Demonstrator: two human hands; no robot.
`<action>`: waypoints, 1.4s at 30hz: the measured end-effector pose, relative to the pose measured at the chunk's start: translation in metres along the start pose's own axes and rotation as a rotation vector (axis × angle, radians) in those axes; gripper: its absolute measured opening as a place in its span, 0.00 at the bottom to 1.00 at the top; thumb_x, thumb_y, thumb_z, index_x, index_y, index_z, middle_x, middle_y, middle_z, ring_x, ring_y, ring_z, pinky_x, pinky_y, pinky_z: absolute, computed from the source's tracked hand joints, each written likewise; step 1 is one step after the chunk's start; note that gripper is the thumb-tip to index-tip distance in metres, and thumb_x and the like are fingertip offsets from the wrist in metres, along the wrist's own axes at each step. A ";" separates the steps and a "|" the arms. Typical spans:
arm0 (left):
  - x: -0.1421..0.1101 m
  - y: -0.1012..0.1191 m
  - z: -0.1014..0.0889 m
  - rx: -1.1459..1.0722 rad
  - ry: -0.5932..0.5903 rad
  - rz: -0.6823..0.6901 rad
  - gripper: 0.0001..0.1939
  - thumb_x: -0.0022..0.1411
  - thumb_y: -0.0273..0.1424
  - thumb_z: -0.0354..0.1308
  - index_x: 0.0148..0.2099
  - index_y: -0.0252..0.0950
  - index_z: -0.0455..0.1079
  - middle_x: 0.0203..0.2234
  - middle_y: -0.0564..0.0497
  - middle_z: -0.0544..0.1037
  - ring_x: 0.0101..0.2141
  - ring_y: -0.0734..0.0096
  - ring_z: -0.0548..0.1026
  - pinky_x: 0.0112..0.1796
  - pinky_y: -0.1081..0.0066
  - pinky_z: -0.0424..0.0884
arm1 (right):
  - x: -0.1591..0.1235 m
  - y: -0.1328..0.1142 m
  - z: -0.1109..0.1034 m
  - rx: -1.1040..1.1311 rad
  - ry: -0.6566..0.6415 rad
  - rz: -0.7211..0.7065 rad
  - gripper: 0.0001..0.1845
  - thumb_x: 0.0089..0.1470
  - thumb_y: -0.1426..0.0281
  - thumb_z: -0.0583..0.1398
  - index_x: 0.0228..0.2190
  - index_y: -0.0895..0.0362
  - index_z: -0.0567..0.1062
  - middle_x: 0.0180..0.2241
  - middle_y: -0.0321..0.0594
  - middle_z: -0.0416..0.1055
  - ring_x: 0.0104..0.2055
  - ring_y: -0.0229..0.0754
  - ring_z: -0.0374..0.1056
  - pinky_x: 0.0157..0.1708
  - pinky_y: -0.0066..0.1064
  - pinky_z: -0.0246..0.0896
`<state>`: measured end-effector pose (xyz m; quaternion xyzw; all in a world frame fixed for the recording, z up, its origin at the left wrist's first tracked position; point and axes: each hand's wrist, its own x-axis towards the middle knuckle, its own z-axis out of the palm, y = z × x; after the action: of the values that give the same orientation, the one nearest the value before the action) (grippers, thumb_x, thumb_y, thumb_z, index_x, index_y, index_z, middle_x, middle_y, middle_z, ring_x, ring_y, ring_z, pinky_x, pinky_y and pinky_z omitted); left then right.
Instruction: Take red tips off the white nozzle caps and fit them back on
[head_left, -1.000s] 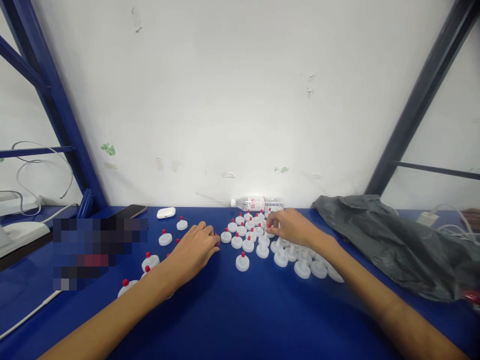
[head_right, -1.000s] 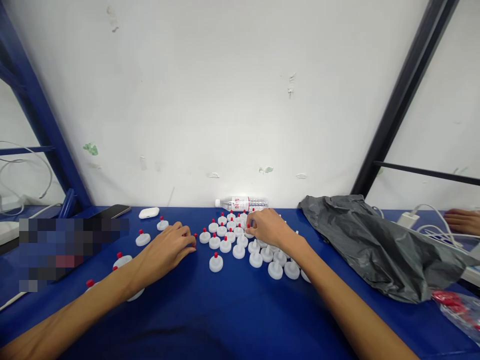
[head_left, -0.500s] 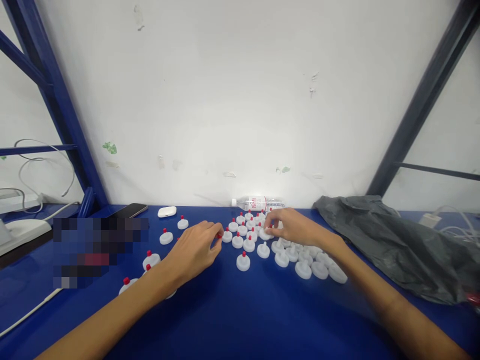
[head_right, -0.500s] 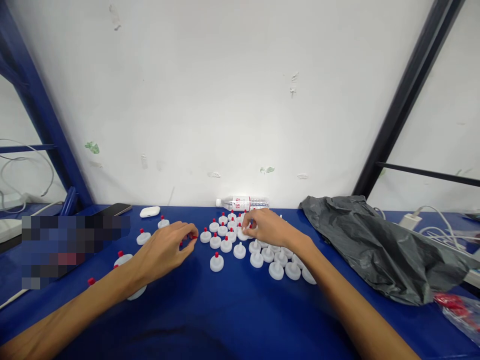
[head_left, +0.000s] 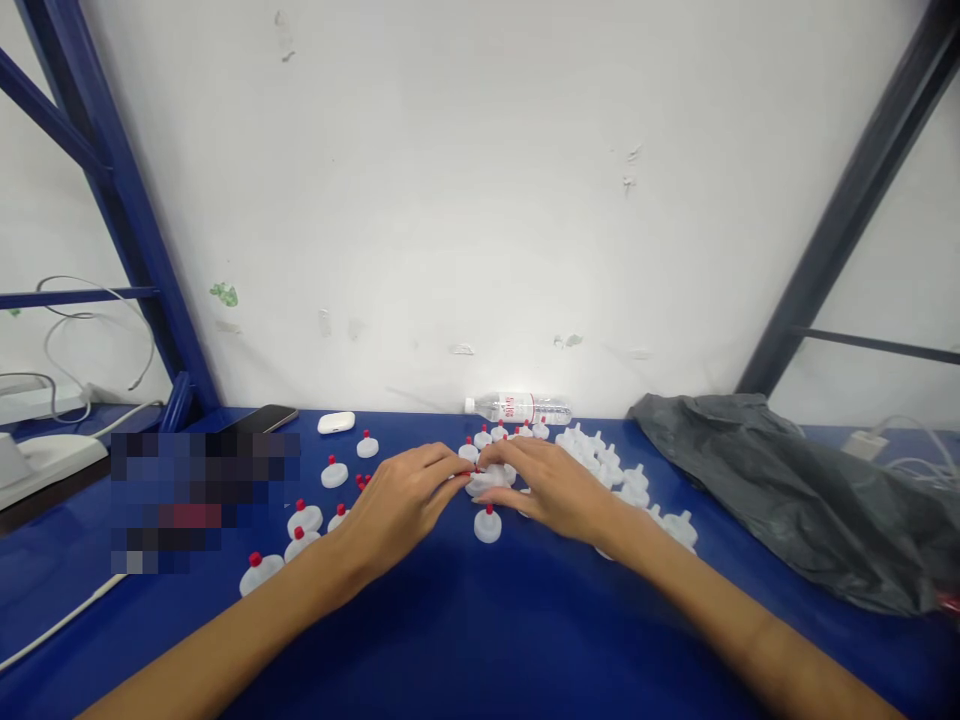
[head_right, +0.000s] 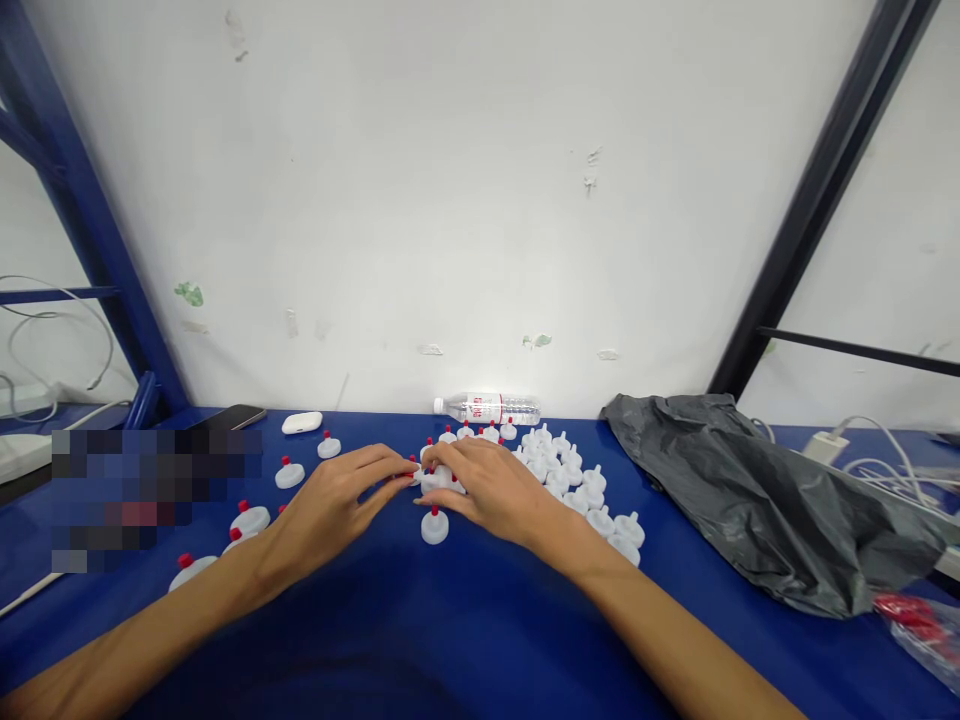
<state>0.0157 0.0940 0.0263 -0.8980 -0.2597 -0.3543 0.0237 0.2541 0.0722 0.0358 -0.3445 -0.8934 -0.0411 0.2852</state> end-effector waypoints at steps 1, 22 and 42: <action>0.000 0.000 0.001 0.001 -0.012 0.000 0.10 0.74 0.29 0.53 0.49 0.38 0.77 0.40 0.47 0.83 0.39 0.64 0.81 0.42 0.64 0.77 | 0.000 -0.002 0.001 0.004 0.009 -0.005 0.17 0.65 0.57 0.63 0.49 0.52 0.70 0.44 0.39 0.78 0.43 0.44 0.75 0.44 0.36 0.70; -0.003 0.007 -0.004 0.039 -0.043 -0.009 0.15 0.74 0.27 0.48 0.40 0.38 0.76 0.30 0.50 0.80 0.31 0.65 0.76 0.32 0.67 0.71 | -0.001 -0.020 0.011 0.034 0.200 -0.077 0.08 0.69 0.61 0.58 0.41 0.52 0.70 0.36 0.38 0.78 0.42 0.43 0.76 0.41 0.35 0.74; -0.001 -0.026 -0.010 0.500 -0.377 -0.181 0.16 0.72 0.24 0.48 0.48 0.34 0.78 0.43 0.39 0.79 0.44 0.49 0.72 0.42 0.56 0.68 | -0.002 0.027 -0.030 -0.230 0.074 0.203 0.06 0.67 0.65 0.61 0.42 0.53 0.77 0.48 0.45 0.74 0.35 0.43 0.74 0.35 0.37 0.72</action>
<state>-0.0038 0.1135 0.0299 -0.8876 -0.4170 -0.1080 0.1634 0.2867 0.0839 0.0562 -0.4616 -0.8324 -0.1267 0.2794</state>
